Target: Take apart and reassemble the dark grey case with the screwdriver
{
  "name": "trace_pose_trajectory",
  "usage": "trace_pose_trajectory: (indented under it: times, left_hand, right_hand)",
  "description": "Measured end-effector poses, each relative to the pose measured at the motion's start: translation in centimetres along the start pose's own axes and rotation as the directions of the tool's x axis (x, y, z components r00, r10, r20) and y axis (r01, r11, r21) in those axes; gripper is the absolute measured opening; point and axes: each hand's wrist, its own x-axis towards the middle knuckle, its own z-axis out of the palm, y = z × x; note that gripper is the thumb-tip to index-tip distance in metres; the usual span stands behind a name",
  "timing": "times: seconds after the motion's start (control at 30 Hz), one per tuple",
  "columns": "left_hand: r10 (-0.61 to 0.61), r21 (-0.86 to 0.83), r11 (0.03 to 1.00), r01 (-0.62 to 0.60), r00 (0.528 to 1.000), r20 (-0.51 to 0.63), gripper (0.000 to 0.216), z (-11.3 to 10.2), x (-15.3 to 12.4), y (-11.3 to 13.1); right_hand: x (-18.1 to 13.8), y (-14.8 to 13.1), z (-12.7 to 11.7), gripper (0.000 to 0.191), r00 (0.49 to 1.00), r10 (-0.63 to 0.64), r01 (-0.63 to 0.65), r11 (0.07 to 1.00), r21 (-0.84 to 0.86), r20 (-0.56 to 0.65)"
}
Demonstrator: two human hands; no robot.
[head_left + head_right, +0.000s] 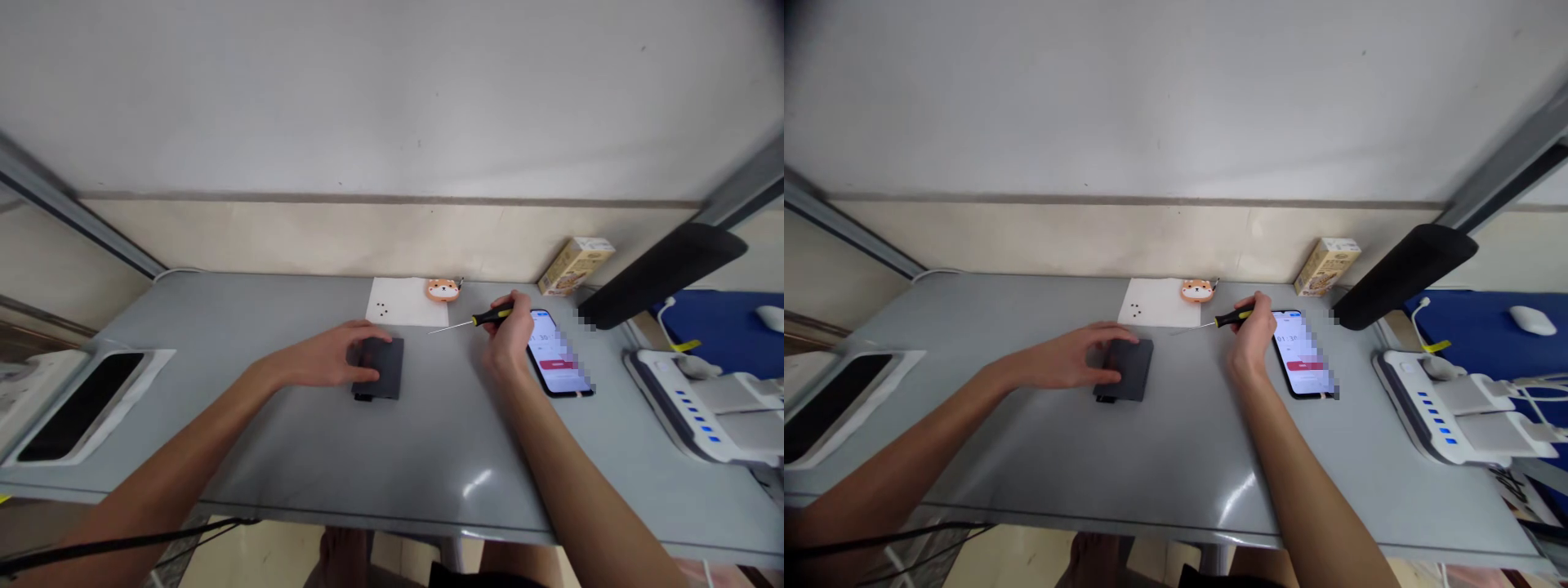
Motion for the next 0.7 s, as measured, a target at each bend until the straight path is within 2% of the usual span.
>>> trace_pose_trajectory:
  times: [0.07,0.17,0.23,0.27,0.3,0.37,0.43,0.47,0.53,0.6,0.7]
  left_hand:
    - [-0.053,-0.009,0.999,0.053,0.999,0.0,0.057,1.2,-0.2,0.2]
    - [-0.098,0.126,0.985,0.117,0.984,-0.146,0.065,2.9,0.3,0.4]
    - [-0.126,0.208,0.962,0.176,0.964,-0.233,0.064,3.5,0.8,0.7]
    - [-0.154,0.21,0.956,0.206,0.959,-0.237,0.059,3.6,0.8,1.0]
    - [-0.179,0.179,0.96,0.217,0.962,-0.205,0.051,3.5,0.8,1.3]
    - [-0.136,0.033,0.99,0.137,0.99,-0.022,0.04,2.9,0.6,1.8]
    - [-0.01,-0.125,0.992,0.031,0.987,0.162,0.044,2.3,0.1,2.0]
    - [0.027,-0.158,0.987,0.004,0.981,0.19,0.051,2.1,-0.1,2.0]
    - [0.042,-0.13,0.991,-0.023,0.988,0.146,0.064,2.1,-0.4,1.7]
    - [0.043,-0.041,0.998,-0.042,0.998,0.04,0.068,2.6,-0.4,1.1]
    - [0.09,0.057,0.995,-0.087,0.994,-0.06,0.072,3.7,-0.2,0.1]
  right_hand:
    - [-0.1,-0.2,0.0,0.03,1.0,-0.007,0.007,1.0,-0.02,-0.014]
    - [-0.3,-0.6,-0.1,0.033,0.998,-0.064,0.063,0.996,-0.065,-0.013]
    - [-0.5,-0.9,-0.3,0.037,0.981,-0.195,0.195,0.974,-0.117,0.008]
    - [-0.6,-1.0,-0.4,0.038,0.958,-0.286,0.288,0.946,-0.15,0.038]
    - [-0.7,-1.2,-0.5,0.039,0.922,-0.377,0.387,0.903,-0.184,0.09]
    - [-1.1,-1.6,-0.8,0.039,0.83,-0.499,0.552,0.799,-0.237,0.248]
    - [-1.9,-1.9,-1.0,0.038,0.745,-0.513,0.644,0.72,-0.259,0.427]
    - [-2.4,-1.9,-1.1,0.039,0.71,-0.493,0.669,0.695,-0.263,0.503]
    - [-3.7,-1.9,-1.1,0.042,0.649,-0.443,0.7,0.666,-0.258,0.618]
    - [-5.0,-1.5,-1.1,0.046,0.601,-0.444,0.731,0.642,-0.232,0.664]
    - [-6.3,-1.0,-1.2,0.049,0.499,-0.591,0.827,0.543,-0.146,0.633]
